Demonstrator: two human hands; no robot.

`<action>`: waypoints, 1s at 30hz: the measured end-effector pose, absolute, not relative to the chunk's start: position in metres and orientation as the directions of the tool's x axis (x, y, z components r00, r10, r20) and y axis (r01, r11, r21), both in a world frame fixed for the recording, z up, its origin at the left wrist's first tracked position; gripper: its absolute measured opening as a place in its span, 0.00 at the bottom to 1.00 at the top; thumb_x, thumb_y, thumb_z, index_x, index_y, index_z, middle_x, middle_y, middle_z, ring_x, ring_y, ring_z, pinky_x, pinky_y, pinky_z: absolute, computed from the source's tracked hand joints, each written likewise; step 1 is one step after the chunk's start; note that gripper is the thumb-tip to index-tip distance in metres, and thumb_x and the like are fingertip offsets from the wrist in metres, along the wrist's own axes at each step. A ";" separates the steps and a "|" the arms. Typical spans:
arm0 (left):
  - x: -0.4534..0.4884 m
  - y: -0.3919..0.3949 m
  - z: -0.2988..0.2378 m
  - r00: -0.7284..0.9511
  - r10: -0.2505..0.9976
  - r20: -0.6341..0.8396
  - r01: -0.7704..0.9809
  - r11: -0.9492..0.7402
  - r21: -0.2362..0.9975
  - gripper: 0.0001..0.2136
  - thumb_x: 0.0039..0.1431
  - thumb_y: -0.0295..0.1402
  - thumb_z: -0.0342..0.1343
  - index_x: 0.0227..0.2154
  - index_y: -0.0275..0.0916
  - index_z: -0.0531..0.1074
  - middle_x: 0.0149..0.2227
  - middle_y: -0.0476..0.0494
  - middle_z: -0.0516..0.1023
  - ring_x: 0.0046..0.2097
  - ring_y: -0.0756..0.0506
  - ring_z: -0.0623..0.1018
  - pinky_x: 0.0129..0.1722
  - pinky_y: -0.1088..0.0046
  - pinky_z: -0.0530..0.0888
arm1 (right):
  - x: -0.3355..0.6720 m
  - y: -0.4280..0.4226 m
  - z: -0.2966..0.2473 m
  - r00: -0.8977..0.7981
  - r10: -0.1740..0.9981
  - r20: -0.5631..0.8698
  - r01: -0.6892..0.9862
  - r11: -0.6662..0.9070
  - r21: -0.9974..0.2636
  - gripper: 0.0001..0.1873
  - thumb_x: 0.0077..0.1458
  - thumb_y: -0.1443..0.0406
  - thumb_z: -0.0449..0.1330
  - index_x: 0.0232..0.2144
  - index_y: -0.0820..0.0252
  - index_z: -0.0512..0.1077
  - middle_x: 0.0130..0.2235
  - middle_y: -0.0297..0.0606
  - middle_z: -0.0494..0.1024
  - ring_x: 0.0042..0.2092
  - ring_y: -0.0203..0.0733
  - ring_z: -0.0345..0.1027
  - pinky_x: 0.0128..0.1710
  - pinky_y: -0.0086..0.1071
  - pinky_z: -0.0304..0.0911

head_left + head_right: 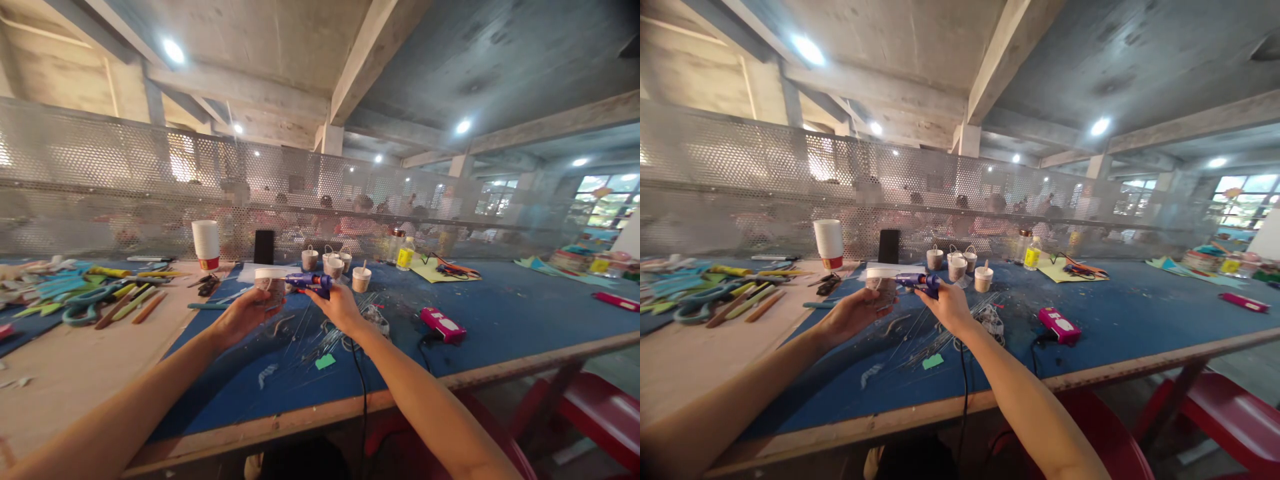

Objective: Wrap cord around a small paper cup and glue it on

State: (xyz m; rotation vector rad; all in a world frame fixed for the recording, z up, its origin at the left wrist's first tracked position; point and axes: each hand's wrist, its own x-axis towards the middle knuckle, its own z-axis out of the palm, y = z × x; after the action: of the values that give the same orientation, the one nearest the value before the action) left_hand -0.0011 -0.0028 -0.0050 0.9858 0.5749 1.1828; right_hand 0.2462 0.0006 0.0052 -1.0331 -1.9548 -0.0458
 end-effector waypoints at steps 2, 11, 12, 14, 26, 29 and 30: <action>-0.001 -0.002 -0.006 0.315 0.942 0.115 -0.493 0.059 0.868 0.14 0.55 0.27 0.59 0.45 0.35 0.79 0.42 0.38 0.84 0.45 0.41 0.82 0.46 0.66 0.76 | 0.247 0.001 0.006 -0.239 0.647 0.724 0.681 0.643 -0.350 0.17 0.62 0.52 0.62 0.44 0.57 0.81 0.37 0.43 0.85 0.40 0.50 0.80 0.38 0.33 0.67; -0.001 -0.004 -0.002 0.304 0.947 0.102 -0.497 0.066 0.865 0.14 0.55 0.26 0.58 0.44 0.35 0.79 0.42 0.38 0.84 0.44 0.41 0.82 0.46 0.66 0.76 | 0.247 0.004 0.003 -0.231 0.647 0.726 0.689 0.636 -0.348 0.18 0.62 0.53 0.62 0.45 0.57 0.81 0.37 0.44 0.85 0.39 0.50 0.80 0.38 0.33 0.66; -0.001 -0.004 -0.003 0.304 0.947 0.106 -0.494 0.061 0.867 0.14 0.55 0.26 0.58 0.44 0.35 0.79 0.42 0.38 0.84 0.44 0.41 0.82 0.46 0.66 0.76 | 0.247 0.005 0.003 -0.230 0.645 0.729 0.692 0.635 -0.343 0.18 0.62 0.53 0.62 0.45 0.57 0.81 0.37 0.44 0.85 0.39 0.50 0.80 0.38 0.33 0.66; -0.002 -0.003 -0.004 0.301 0.948 0.107 -0.485 0.055 0.873 0.14 0.54 0.27 0.59 0.44 0.36 0.79 0.43 0.38 0.84 0.45 0.40 0.82 0.46 0.66 0.76 | 0.247 0.004 0.004 -0.231 0.643 0.730 0.697 0.633 -0.337 0.17 0.62 0.53 0.62 0.45 0.57 0.81 0.37 0.44 0.85 0.39 0.50 0.80 0.37 0.33 0.66; -0.002 -0.004 -0.002 0.305 0.947 0.105 -0.507 0.068 0.859 0.14 0.55 0.27 0.58 0.45 0.33 0.80 0.42 0.37 0.85 0.44 0.40 0.81 0.45 0.65 0.76 | 0.248 0.004 0.004 -0.227 0.654 0.722 0.700 0.625 -0.346 0.19 0.63 0.51 0.61 0.43 0.58 0.81 0.35 0.44 0.85 0.37 0.49 0.79 0.36 0.33 0.65; -0.003 -0.003 -0.003 0.311 0.945 0.106 -0.504 0.069 0.861 0.15 0.55 0.28 0.59 0.46 0.34 0.79 0.43 0.37 0.85 0.45 0.40 0.81 0.46 0.65 0.76 | 0.248 0.004 0.004 -0.215 0.658 0.722 0.684 0.629 -0.370 0.17 0.62 0.52 0.61 0.43 0.57 0.81 0.35 0.43 0.85 0.37 0.48 0.79 0.36 0.33 0.66; -0.003 -0.004 -0.003 0.312 0.944 0.107 -0.502 0.068 0.862 0.15 0.54 0.28 0.59 0.45 0.35 0.79 0.43 0.37 0.85 0.45 0.40 0.82 0.46 0.65 0.76 | 0.248 0.003 0.004 -0.209 0.663 0.719 0.673 0.631 -0.386 0.17 0.62 0.52 0.61 0.42 0.57 0.81 0.34 0.42 0.84 0.36 0.48 0.79 0.36 0.33 0.66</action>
State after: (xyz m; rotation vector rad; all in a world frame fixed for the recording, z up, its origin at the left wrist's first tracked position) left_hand -0.0032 -0.0035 -0.0030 0.9694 0.5721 1.1829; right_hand 0.2480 0.0033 0.0042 -1.0580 -1.9144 -0.0137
